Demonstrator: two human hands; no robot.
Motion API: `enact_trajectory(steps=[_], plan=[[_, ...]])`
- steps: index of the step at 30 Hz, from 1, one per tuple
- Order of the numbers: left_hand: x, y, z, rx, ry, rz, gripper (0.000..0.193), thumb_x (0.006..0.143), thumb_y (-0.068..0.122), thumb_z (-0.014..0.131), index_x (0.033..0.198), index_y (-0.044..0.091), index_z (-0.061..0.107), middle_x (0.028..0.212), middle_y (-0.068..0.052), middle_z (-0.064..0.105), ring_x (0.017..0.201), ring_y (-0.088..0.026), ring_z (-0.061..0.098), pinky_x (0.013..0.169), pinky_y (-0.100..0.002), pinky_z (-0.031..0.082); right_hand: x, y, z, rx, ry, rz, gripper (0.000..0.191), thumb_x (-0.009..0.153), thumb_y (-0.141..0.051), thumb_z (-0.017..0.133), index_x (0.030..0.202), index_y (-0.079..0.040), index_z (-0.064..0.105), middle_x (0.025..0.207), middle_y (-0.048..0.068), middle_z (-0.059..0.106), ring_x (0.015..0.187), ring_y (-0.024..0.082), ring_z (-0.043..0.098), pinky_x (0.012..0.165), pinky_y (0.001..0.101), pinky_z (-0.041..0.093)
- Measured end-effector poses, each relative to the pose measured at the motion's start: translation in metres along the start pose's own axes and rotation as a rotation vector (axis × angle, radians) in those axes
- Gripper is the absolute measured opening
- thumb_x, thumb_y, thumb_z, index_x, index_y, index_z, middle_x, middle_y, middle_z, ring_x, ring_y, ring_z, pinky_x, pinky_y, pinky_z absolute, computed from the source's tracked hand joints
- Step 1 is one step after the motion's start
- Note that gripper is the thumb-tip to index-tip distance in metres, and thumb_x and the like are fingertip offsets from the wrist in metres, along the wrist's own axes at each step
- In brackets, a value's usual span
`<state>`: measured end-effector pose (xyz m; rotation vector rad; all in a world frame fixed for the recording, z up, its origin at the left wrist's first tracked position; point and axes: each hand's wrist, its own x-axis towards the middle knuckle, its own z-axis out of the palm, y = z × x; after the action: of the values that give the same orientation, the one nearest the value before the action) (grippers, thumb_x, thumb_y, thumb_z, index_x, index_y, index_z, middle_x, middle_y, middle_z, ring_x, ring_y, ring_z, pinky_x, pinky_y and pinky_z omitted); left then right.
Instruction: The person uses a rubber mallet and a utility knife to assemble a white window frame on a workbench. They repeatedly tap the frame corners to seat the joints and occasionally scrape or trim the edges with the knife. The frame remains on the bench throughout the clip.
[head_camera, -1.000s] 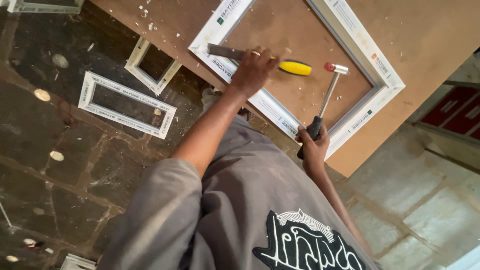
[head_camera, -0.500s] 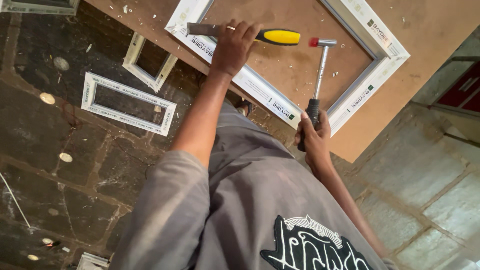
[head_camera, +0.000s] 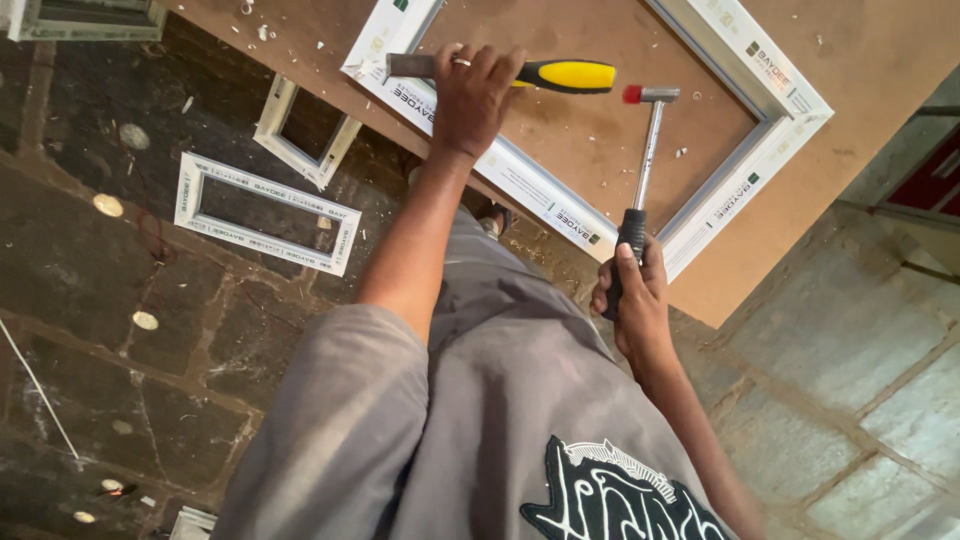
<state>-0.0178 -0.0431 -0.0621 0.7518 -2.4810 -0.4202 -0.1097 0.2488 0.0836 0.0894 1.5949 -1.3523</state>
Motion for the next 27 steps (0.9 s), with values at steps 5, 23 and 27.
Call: enact_trajectory(steps=[5,23,27], plan=[[-0.003,0.0,0.002,0.036,0.03,-0.001,0.042,0.097,0.031,0.075,0.133,0.021,0.057,0.106,-0.004,0.059,0.104,-0.031,0.06,0.1,-0.051,0.038,-0.004,0.009,0.014,0.054,-0.007,-0.12,0.02,0.115,-0.025,0.044,0.126,-0.011,0.036,0.079,0.007,0.052,0.055,0.018,0.053,0.049,0.0337,0.051],[-0.001,0.002,-0.003,-0.006,0.0,-0.037,0.047,0.092,0.03,0.078,0.133,0.02,0.057,0.106,-0.004,0.059,0.104,-0.028,0.06,0.099,-0.05,0.038,0.002,0.027,0.01,0.074,0.041,-0.169,0.023,0.115,-0.027,0.047,0.126,-0.011,0.036,0.079,0.007,0.051,0.058,0.019,0.054,0.052,0.0337,0.049],[0.001,0.002,-0.005,-0.015,0.009,-0.03,0.048,0.091,0.03,0.079,0.132,0.02,0.057,0.107,-0.004,0.059,0.104,-0.03,0.06,0.099,-0.05,0.038,0.002,0.031,0.011,-0.031,-0.025,-0.089,0.029,0.111,-0.026,0.048,0.136,-0.014,0.039,0.077,0.006,0.051,0.058,0.016,0.051,0.052,0.0315,0.047]])
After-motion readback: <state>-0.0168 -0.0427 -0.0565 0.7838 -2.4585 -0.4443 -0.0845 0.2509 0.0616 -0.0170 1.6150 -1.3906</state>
